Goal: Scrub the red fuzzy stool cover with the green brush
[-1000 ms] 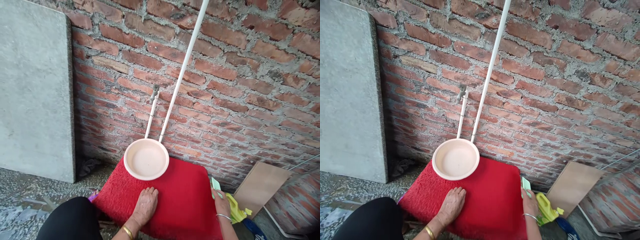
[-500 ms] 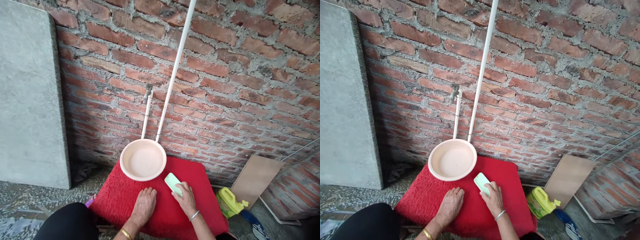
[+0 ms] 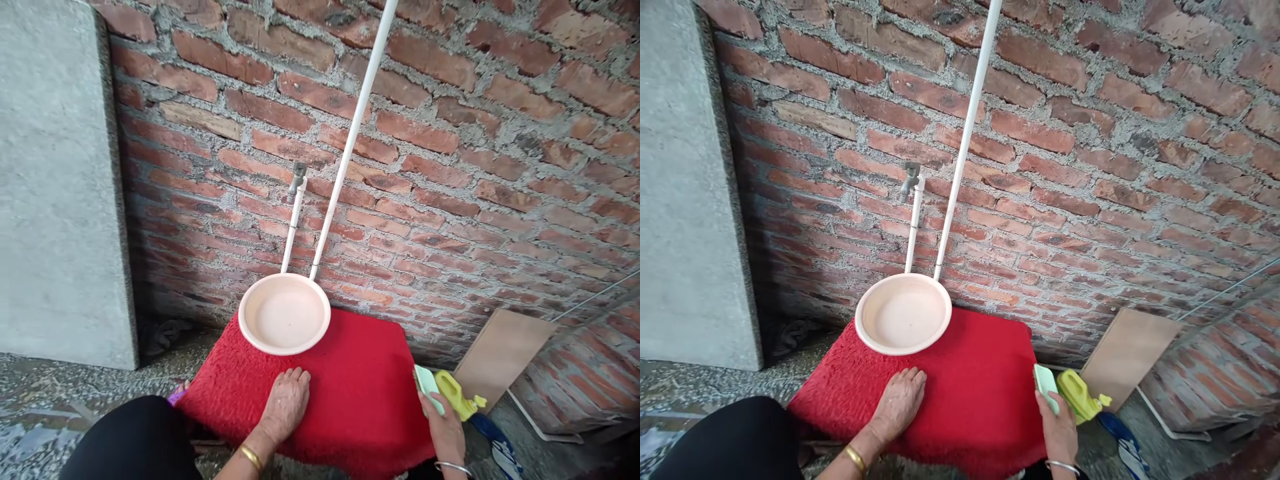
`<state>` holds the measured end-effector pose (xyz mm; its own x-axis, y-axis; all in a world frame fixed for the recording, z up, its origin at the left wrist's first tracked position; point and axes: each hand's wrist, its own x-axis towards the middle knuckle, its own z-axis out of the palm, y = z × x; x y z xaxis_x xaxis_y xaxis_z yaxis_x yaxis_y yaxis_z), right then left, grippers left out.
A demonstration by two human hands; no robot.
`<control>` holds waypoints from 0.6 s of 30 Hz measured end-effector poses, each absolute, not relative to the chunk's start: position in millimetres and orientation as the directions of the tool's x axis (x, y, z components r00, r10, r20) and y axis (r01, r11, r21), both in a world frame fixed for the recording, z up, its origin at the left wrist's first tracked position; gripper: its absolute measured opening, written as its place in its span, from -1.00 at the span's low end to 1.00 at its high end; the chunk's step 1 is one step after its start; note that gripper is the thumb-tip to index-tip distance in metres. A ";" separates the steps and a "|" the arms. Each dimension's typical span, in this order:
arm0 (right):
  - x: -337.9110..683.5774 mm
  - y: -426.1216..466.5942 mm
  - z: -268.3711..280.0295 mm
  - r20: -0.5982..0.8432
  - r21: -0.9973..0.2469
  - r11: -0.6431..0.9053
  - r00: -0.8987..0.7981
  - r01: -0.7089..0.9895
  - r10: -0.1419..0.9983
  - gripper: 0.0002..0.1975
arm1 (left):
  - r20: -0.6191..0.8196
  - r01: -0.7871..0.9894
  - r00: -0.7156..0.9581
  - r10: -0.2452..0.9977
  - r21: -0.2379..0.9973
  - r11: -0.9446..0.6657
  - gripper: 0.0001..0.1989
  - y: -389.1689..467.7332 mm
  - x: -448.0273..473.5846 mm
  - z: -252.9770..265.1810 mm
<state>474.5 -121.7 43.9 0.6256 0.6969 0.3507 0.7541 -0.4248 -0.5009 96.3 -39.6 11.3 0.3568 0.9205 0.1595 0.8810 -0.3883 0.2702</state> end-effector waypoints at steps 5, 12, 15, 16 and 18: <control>370.9 -103.1 32.4 0.302 -0.662 -0.159 0.455 0.732 0.838 -0.62 | 0.193 0.814 0.297 0.935 0.460 -0.354 -0.78 -34.6 90.7 9.2; 279.2 -88.6 29.0 0.290 -0.432 0.081 0.054 0.898 0.955 -0.76 | 0.144 0.595 0.144 0.979 0.778 -0.201 -0.76 -23.6 79.0 -3.4; 308.6 -87.5 28.5 0.285 -0.404 0.007 0.119 0.915 0.951 -0.77 | 0.194 0.635 0.194 0.962 0.722 -0.274 -0.76 -25.3 80.7 -7.1; 327.0 -89.4 27.3 0.287 -0.414 -0.042 0.174 0.909 0.942 -0.76 | 0.204 0.649 0.209 0.956 0.703 -0.292 -0.76 -26.1 81.6 -7.4; 371.8 -98.7 24.1 0.293 -0.455 -0.168 0.326 0.874 0.899 -0.65 | 0.197 0.662 0.219 0.956 0.689 -0.294 -0.76 -27.0 83.0 -6.4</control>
<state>371.8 -98.7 24.1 0.3258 0.8988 0.2932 0.8744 -0.1685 -0.4550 83.0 -27.0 -6.4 0.2194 0.9556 0.1968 0.6621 -0.2940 0.6893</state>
